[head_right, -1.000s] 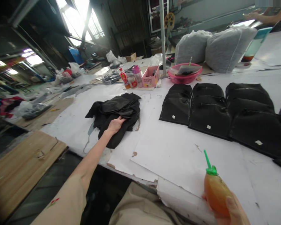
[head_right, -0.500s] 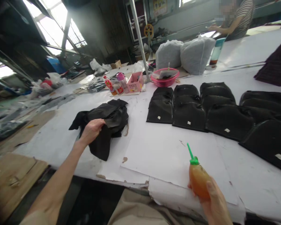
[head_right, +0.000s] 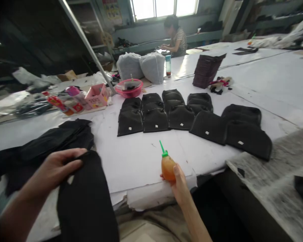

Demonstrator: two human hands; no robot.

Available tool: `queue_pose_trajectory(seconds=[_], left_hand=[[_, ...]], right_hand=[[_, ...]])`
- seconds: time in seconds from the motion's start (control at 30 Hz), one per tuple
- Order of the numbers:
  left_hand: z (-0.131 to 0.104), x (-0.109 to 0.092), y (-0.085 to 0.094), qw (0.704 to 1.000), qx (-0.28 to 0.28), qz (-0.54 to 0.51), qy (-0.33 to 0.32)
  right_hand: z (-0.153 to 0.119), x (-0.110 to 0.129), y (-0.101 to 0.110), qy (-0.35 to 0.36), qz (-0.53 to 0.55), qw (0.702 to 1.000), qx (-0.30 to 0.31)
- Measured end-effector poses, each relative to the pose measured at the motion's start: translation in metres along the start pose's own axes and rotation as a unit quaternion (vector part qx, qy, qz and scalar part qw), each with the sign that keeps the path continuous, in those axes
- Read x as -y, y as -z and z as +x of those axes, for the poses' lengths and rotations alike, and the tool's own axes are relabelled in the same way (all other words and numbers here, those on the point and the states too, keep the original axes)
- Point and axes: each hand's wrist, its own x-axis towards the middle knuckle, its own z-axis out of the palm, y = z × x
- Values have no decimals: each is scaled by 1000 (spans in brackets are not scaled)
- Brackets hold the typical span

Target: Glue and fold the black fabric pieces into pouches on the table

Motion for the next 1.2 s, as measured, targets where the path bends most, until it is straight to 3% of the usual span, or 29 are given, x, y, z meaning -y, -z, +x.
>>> queue_pose_trajectory(seconds=[0.03,0.1,0.2,0.3,0.5,0.7,0.93,1.2], left_hand=[[17,5,-23,998,61,5,14],[48,19,-69,991,131,12,0],[83,47,-124,987,140,57,-45],[105,69,-150,983,122,117,-74],[119,68,-167,961,55,243,-123],[101,58,-174,928,-40,303,-214],[66,60,-173,934,24,289,-207],[67,51,-183,911,67,368,-173]], right_hand=[[-1,0,-2,0,9,1000,-6],[-2,2,-4,2,23,1000,-11],[-5,5,-5,16,27,1000,2],[-10,9,-1,36,22,999,14],[-19,23,14,71,-103,992,-14],[-25,24,30,75,-189,977,-67],[-21,29,22,73,-185,978,-70],[5,36,4,152,-292,941,-76]])
